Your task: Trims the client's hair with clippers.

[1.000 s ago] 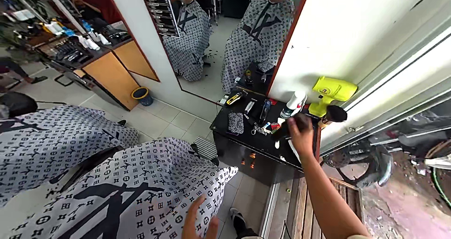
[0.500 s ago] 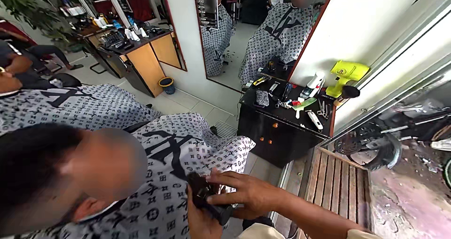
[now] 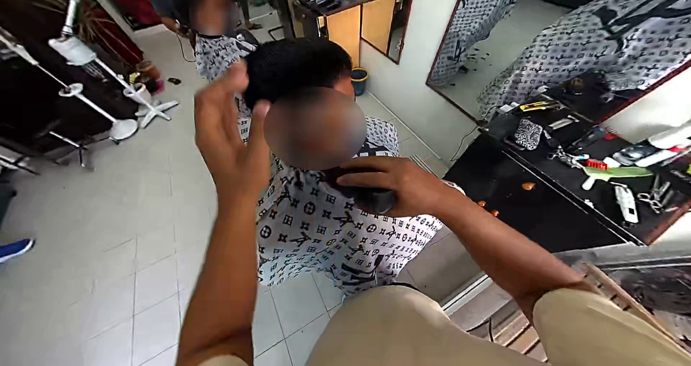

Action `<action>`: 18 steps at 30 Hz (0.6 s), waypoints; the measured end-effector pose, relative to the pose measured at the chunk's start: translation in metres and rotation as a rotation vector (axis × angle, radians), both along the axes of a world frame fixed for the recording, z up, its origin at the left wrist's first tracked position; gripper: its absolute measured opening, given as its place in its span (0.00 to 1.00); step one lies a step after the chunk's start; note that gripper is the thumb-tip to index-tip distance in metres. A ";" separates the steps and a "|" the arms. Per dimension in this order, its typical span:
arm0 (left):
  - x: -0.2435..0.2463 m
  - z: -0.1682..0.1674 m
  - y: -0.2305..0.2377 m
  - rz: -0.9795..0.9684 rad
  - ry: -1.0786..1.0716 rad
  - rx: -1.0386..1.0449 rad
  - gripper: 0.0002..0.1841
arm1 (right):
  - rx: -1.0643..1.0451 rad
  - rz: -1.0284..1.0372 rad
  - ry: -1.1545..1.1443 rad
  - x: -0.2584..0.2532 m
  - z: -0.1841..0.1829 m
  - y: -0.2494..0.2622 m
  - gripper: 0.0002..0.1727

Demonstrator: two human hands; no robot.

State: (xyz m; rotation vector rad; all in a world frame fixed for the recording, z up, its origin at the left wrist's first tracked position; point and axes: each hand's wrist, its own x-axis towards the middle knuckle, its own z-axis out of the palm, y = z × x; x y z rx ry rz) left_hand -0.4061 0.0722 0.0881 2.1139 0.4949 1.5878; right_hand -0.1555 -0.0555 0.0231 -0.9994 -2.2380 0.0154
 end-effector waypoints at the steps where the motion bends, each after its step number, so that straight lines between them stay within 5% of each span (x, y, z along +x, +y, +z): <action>1: 0.001 0.021 0.019 0.036 0.129 0.111 0.25 | 0.038 0.030 -0.045 -0.008 0.005 0.009 0.31; 7: 0.036 0.080 0.086 0.111 0.818 0.042 0.26 | 0.321 0.038 0.056 -0.002 0.063 0.059 0.27; 13: 0.037 0.070 0.087 0.088 0.866 0.002 0.22 | -0.163 -0.102 -0.256 0.044 0.018 0.035 0.28; 18: 0.040 0.063 0.094 0.061 0.830 0.026 0.24 | 0.325 -0.065 0.097 0.006 0.049 0.047 0.26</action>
